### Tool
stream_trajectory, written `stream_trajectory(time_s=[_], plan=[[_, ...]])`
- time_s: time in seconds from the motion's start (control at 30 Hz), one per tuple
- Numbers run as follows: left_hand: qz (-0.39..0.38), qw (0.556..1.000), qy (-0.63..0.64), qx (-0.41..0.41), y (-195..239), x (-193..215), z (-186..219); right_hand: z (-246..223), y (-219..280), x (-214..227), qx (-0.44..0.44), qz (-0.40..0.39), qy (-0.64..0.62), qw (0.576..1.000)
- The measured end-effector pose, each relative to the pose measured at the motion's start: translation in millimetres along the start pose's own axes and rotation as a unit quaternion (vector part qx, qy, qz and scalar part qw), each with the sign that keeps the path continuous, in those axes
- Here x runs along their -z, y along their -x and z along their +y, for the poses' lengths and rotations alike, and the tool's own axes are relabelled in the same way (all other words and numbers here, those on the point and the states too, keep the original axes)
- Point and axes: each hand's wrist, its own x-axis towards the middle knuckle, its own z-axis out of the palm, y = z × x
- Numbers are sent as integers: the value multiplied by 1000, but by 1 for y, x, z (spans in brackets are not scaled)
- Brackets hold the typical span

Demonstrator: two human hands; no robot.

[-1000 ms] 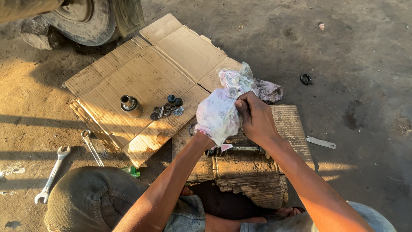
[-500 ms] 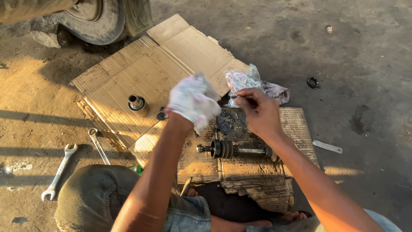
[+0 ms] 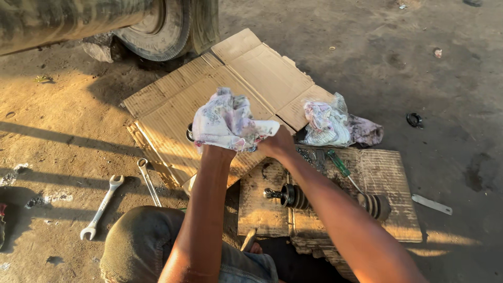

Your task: The person sits on the ground and cleans a mechanical shaft assembly using a cloth and a metal scraper. They wipe the shaft and a cylindrical housing, then use the scraper to remove grime from the housing's interior and exterior surfaces.

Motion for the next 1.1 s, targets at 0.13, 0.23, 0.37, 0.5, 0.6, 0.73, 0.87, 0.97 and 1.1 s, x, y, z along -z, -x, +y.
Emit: stream_trajectory(time_s=[0.13,0.23,0.37,0.5,0.6,0.73,0.87,0.97,1.1], plan=[[-40,986,-142,-76,9,-26,1,3,20,47,-40,-70,-94,992],[-88,934,-307,-159,23,-63,-10,9,62,88,-7,-129,-230,965],[-165,844,-460,-222,48,-100,-22,13,99,129,-73,-201,-281,936],[-245,784,-492,-288,79,-132,-22,32,119,162,-72,-167,-603,777],[-307,736,-491,-351,109,-153,-23,52,127,172,-133,-96,-679,716],[-411,595,-607,-330,144,-185,-35,68,138,167,-130,-46,-651,746],[-499,598,-622,-85,138,-204,-21,71,139,176,-116,25,-632,765],[-387,589,-692,159,111,-199,-12,76,130,200,-151,111,-570,800],[-400,820,-409,5,88,-165,-14,80,139,220,-174,158,-514,825]])
